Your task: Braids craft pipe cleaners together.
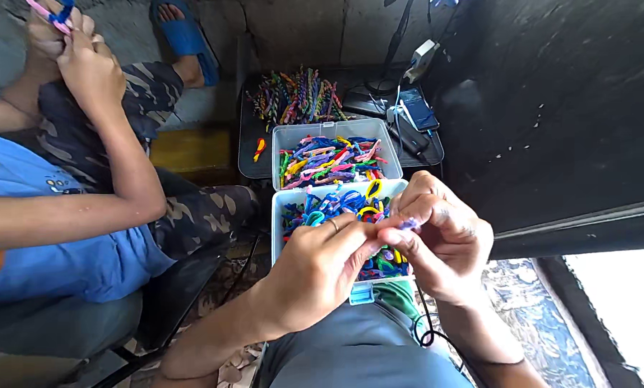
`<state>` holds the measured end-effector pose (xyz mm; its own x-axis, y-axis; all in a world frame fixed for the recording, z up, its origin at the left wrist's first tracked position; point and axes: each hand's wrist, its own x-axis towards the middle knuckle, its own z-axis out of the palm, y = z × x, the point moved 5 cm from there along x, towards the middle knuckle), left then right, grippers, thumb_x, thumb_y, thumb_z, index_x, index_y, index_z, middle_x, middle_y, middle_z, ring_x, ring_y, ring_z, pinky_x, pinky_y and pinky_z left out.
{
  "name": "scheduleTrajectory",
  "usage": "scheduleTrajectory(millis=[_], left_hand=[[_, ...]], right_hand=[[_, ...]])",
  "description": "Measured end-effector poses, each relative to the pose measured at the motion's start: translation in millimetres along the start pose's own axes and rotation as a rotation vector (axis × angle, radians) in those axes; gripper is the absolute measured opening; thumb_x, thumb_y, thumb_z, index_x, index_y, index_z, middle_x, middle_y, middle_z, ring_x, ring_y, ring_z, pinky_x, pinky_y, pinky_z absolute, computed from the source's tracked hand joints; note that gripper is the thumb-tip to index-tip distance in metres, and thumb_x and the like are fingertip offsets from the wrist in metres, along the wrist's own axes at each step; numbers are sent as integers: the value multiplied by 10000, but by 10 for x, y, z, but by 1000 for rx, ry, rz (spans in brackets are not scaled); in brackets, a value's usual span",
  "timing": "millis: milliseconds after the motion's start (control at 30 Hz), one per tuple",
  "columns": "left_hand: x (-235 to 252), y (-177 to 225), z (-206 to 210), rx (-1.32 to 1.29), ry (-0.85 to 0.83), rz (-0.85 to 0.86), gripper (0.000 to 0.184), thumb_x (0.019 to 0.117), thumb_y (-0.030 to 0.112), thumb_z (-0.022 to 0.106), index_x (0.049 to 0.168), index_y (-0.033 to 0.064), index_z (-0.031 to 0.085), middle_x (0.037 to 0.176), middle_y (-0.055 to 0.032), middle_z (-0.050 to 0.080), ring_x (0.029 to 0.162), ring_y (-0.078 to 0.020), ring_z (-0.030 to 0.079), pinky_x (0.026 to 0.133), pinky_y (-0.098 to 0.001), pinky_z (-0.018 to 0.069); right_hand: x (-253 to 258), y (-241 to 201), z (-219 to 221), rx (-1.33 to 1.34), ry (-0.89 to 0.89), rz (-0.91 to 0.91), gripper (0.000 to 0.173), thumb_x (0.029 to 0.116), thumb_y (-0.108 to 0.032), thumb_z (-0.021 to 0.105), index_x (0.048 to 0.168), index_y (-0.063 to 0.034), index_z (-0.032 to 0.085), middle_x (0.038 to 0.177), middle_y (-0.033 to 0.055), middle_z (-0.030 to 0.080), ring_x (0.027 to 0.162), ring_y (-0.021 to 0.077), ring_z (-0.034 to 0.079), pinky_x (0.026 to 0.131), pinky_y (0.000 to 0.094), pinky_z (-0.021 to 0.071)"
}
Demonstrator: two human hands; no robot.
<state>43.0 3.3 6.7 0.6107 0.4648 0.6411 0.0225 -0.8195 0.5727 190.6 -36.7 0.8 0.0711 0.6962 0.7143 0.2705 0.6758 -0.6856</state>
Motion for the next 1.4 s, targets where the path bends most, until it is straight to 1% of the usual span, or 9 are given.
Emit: scheduleTrajectory(millis=[133,267,433,567,733,1067,1133,1300,1400], left_hand=[[-39,32,55,321,114,46,214,1026,82,539,897,-19,677,721,-92,578,604,-93,528,554,-160,417],[6,-121,20,-586,-160,-222,251,1070,119,492,947,-2,675,777,66,610,679,117,481,605,-45,390],[-4,-74,173,-1381,-469,-451,208,1064,141,523,976,119,710,844,155,678,683,168,517,567,-23,381],[0,-66,82,-846,-264,-250,229,1076,163,510,992,24,672,818,103,634,713,153,493,622,-25,387],[-68,99,36,209,66,79,275,1077,128,487,942,-32,665,753,-121,594,679,-95,566,639,-135,444],[-182,-47,237,-1281,-506,-351,240,1074,234,521,982,96,694,820,139,660,689,179,498,588,-15,370],[-173,-65,216,-1122,-418,-294,245,1076,221,519,986,63,683,808,116,648,690,169,489,597,-20,367],[-178,94,112,93,60,89,263,1071,153,490,963,-11,664,758,-93,584,664,-76,563,628,-132,462],[-200,86,102,85,100,66,252,1070,141,476,950,-9,639,773,-83,585,687,-47,567,647,-112,462]], right_hand=[[-33,59,66,-63,87,28,157,985,-167,653,865,-110,569,860,-48,524,812,-30,532,705,101,465],[30,171,32,366,-124,207,130,998,-264,661,914,-164,656,930,-105,606,887,-42,593,749,118,517],[89,137,56,602,-302,45,103,974,-219,704,964,-126,745,967,-72,665,978,-7,611,846,159,504],[15,9,-6,263,-113,-5,181,986,-221,684,847,-114,641,868,-71,579,911,-31,566,806,124,472],[-155,-103,53,-219,112,-74,176,1010,-212,634,885,-92,606,855,-16,541,852,-1,535,775,128,440],[-166,-74,56,386,-177,-27,176,974,-243,709,913,-79,709,911,-28,631,991,4,560,896,176,426],[-209,-81,32,277,-72,-27,187,976,-244,708,888,-80,694,869,-40,601,943,-16,548,867,153,422],[-284,-105,81,-88,144,-49,215,1018,-277,646,894,-103,621,830,-34,526,855,-26,505,803,119,400],[-281,-108,160,-140,193,-69,203,1018,-267,641,901,-105,608,842,-23,505,851,-13,492,797,126,382]])
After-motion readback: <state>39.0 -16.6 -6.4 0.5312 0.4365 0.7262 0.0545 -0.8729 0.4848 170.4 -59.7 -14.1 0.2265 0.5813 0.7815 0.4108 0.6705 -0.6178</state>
